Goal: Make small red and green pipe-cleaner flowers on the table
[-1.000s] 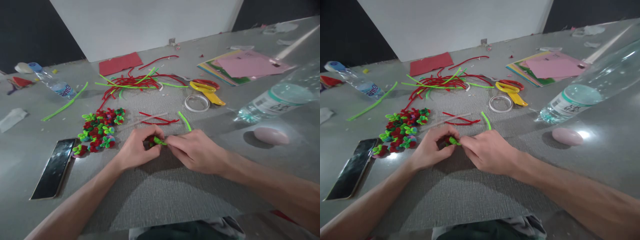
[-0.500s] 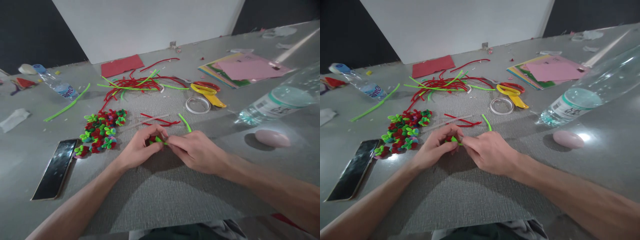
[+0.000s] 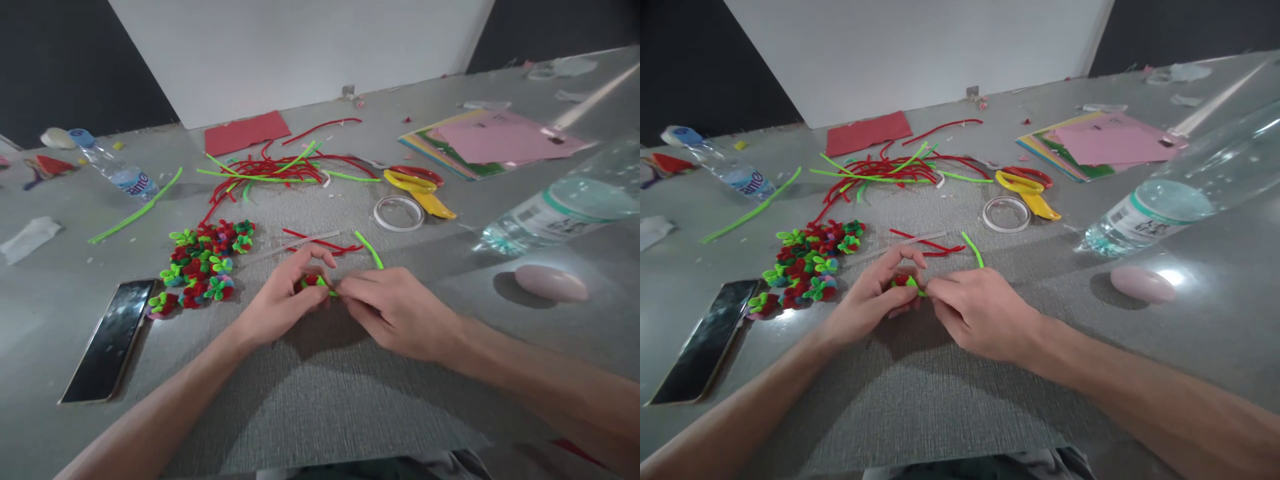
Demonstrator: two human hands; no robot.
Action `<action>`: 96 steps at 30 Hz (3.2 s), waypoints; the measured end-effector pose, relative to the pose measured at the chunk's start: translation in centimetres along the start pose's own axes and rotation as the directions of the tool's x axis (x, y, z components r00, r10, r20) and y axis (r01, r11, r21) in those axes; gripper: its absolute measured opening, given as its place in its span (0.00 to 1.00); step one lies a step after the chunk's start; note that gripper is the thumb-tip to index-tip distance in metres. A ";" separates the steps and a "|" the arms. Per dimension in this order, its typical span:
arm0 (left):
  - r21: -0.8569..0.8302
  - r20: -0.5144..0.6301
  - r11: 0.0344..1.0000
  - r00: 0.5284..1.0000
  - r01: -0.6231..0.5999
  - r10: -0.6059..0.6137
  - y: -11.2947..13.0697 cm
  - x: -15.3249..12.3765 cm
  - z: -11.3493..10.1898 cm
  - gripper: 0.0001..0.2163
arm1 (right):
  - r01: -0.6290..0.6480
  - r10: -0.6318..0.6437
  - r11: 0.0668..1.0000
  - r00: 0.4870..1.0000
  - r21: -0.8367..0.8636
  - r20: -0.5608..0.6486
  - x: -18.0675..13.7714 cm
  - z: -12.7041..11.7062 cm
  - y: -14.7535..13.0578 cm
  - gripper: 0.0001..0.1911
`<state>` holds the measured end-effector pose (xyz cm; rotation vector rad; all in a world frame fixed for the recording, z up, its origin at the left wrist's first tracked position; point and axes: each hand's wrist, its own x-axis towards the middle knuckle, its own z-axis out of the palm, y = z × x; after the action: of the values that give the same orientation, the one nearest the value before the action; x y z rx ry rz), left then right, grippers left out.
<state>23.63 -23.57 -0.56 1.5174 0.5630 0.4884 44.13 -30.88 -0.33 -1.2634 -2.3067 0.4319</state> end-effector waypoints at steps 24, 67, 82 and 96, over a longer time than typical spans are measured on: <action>-0.136 0.145 0.991 0.989 -0.011 0.031 0.4 -0.6 1.0 0.14 | 0.091 -0.065 0.988 0.979 0.128 -0.192 -0.2 0.4 -0.9 0.15; 0.360 -0.108 0.925 0.979 -0.121 0.170 0.1 -0.4 1.0 0.09 | -0.170 0.195 0.960 0.976 0.221 -0.097 0.3 0.0 0.0 0.12; -0.285 0.038 0.955 0.995 -0.080 0.095 0.1 -0.1 0.1 0.07 | -0.189 0.223 0.830 0.975 0.525 0.000 0.4 -0.8 0.7 0.12; -0.227 -0.068 0.965 0.991 -0.132 0.119 -0.4 0.2 0.0 0.07 | -0.258 0.276 0.814 0.960 0.520 0.044 0.6 -0.8 0.6 0.09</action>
<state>23.75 -23.40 -0.96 1.3252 0.4365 0.6712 44.70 -30.06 0.17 -1.2880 -1.7944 1.0482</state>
